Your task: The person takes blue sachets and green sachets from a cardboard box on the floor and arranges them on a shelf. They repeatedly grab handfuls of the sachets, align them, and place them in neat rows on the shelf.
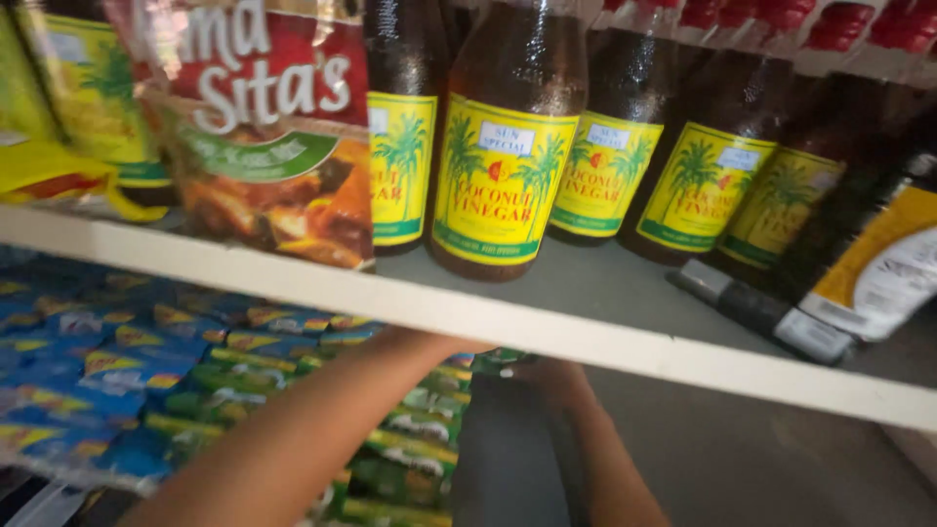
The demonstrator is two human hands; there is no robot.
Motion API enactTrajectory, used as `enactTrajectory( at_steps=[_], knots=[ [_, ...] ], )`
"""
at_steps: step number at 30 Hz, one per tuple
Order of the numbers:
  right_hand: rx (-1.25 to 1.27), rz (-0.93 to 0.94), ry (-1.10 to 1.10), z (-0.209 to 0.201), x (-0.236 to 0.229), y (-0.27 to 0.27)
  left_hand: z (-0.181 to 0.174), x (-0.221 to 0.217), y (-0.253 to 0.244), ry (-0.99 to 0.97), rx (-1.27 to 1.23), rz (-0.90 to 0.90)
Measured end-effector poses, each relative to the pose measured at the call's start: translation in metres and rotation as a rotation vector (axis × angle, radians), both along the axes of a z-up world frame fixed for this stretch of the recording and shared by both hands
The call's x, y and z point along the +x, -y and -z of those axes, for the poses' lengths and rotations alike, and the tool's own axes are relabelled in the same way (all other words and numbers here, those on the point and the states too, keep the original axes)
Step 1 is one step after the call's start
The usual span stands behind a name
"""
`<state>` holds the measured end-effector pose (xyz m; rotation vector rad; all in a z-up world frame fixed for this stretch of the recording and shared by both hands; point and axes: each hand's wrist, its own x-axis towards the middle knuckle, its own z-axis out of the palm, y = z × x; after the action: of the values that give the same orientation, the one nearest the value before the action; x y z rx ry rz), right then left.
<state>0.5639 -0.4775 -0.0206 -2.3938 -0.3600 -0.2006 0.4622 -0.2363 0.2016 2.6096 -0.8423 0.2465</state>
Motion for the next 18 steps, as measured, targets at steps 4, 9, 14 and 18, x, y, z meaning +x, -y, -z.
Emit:
enactTrajectory(
  at_steps=[4, 9, 14, 18],
  knots=[
    [0.062, 0.008, 0.311, -0.012, -0.036, 0.006, 0.013, -0.039, -0.009, 0.101, 0.016, 0.140],
    [0.163, 0.372, -0.058, -0.018, -0.117, 0.018, -0.004, -0.164, -0.059, 0.041, -0.061, 0.269],
    [0.672, 0.309, -0.231, -0.045, -0.198, -0.004, 0.010, -0.278, -0.114, 0.068, -0.383, 0.349],
    [0.764, 0.357, -0.370, 0.000, -0.172, 0.014, 0.025, -0.295, -0.130, 0.151, -0.385, 0.382]
  ],
)
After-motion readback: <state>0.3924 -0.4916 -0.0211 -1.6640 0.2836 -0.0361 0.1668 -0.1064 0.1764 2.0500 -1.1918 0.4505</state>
